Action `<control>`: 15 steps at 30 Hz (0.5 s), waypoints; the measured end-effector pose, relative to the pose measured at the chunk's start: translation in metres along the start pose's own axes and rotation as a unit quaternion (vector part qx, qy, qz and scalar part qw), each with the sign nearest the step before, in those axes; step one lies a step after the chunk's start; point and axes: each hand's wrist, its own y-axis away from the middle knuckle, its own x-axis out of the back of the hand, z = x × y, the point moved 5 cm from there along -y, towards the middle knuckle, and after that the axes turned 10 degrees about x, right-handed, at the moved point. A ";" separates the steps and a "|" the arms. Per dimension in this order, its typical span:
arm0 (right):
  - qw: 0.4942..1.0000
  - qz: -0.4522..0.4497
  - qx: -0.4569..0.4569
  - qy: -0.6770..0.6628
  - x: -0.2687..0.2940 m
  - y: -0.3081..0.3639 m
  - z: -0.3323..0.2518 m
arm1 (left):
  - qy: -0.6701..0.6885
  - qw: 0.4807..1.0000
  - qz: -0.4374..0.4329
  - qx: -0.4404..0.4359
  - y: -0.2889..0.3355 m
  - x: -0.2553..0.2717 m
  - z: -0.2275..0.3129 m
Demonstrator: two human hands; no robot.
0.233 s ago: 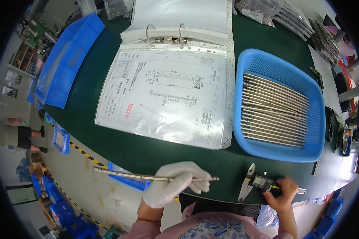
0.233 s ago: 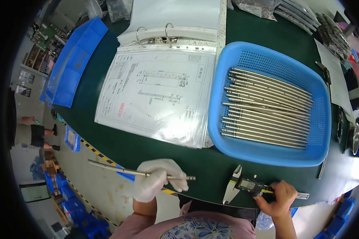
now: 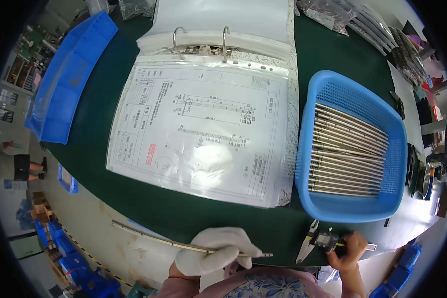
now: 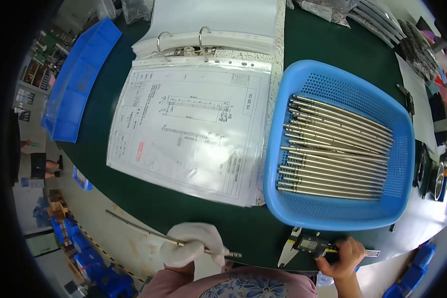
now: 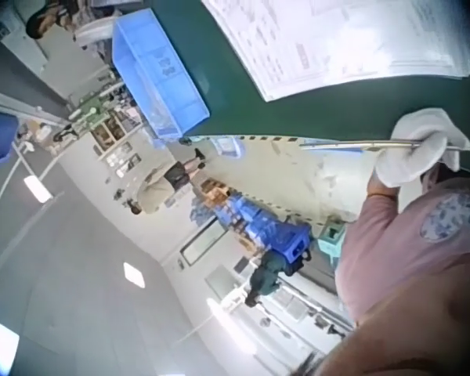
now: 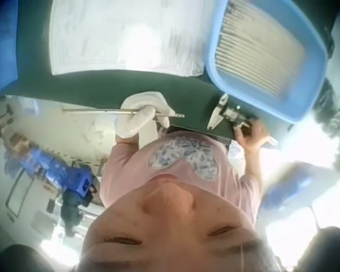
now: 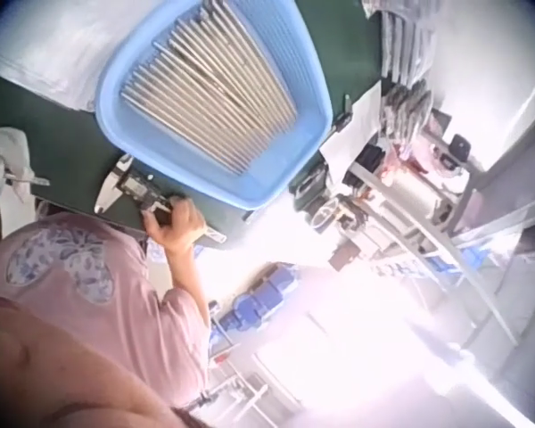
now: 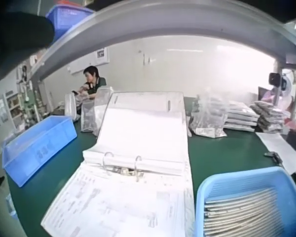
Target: Checking the dimensions of metal rods using a digital caliper and a digital micrometer against technical specifications in a binder.
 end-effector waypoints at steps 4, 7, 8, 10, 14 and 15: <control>0.999 -0.019 0.012 0.024 -0.001 -0.002 -0.002 | -0.038 0.997 -0.060 -0.005 -0.002 0.002 0.002; 0.999 -0.027 0.022 0.033 -0.003 -0.004 -0.003 | -0.086 0.992 -0.090 -0.024 -0.006 0.003 0.007; 0.999 -0.029 0.018 0.037 -0.003 -0.005 -0.002 | -0.083 0.992 -0.091 -0.024 -0.008 0.003 0.007; 0.999 -0.024 0.004 0.029 -0.004 -0.005 -0.002 | -0.081 0.992 -0.065 -0.069 -0.011 0.004 0.013; 0.998 -0.063 -0.017 0.001 -0.004 -0.003 -0.001 | -0.048 0.993 -0.074 -0.078 -0.014 0.004 0.016; 0.997 -0.074 -0.014 0.005 -0.005 -0.002 -0.001 | -0.046 0.993 -0.073 -0.079 -0.014 0.004 0.015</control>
